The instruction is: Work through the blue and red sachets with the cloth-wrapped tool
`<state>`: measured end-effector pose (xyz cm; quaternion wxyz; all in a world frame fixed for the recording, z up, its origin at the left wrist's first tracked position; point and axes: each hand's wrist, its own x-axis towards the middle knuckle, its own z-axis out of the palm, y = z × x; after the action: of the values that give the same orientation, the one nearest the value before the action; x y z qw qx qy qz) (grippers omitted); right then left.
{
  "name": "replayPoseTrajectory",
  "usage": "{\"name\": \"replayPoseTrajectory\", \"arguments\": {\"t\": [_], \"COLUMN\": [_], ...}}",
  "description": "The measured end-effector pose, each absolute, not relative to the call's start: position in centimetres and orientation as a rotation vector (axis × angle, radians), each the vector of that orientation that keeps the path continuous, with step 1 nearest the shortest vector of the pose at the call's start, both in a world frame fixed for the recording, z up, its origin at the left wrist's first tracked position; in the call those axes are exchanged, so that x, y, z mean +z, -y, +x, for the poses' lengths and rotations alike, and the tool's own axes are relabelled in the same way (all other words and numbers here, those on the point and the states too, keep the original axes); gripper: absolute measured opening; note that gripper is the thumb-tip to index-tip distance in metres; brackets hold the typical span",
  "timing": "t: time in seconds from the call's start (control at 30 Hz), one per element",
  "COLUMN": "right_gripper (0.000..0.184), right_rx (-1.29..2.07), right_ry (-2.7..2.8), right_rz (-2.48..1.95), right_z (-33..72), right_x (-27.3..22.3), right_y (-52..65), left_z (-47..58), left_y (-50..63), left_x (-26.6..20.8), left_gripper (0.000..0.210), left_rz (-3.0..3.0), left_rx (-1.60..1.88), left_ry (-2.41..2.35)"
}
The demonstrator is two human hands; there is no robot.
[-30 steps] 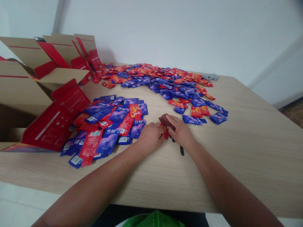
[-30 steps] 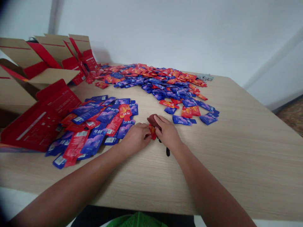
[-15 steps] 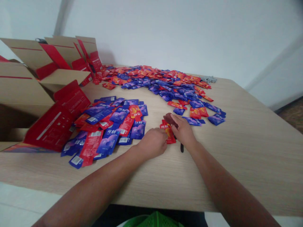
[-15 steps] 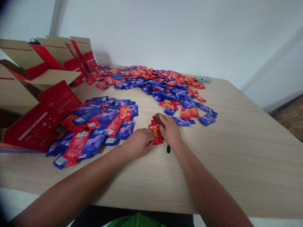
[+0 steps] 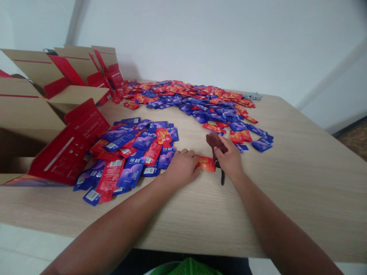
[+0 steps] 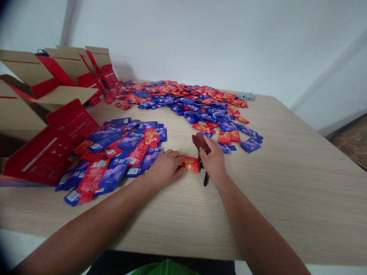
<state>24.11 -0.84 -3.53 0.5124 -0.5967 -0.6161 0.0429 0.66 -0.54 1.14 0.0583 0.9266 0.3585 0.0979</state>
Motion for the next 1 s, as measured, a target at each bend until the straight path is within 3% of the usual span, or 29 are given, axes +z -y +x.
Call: {"name": "replayPoseTrajectory", "arguments": {"t": [0.13,0.33,0.63,0.8,1.0], "right_gripper": [0.053,0.064,0.056,0.057,0.064], "right_rx": [0.099,0.201,0.037,0.008,0.123], "right_ry": [1.606,2.007,1.863,1.917,2.047], "right_rz": [-1.337,-1.266,-1.527,-1.456,-1.269], "right_z": [23.0,21.4,23.2,23.1,22.0], "right_x": [-3.0,-4.0,-4.6,-4.3,-4.2], "right_y": [2.1,2.9,1.0,1.1,1.7], "left_z": [0.8,0.9,1.2,1.2,1.1], "left_y": [0.6,0.5,0.8,0.8,0.4], "left_x": [0.9,0.2,0.5,0.2,0.0], "left_gripper": [0.035,0.023,0.034,0.037,0.025], "left_rz": [2.755,2.663,2.648,2.641,2.622], "left_rx": [0.275,0.304,0.239,0.267,0.304], "left_ry": [-1.273,-1.251,-1.311,-1.293,-1.26]}}
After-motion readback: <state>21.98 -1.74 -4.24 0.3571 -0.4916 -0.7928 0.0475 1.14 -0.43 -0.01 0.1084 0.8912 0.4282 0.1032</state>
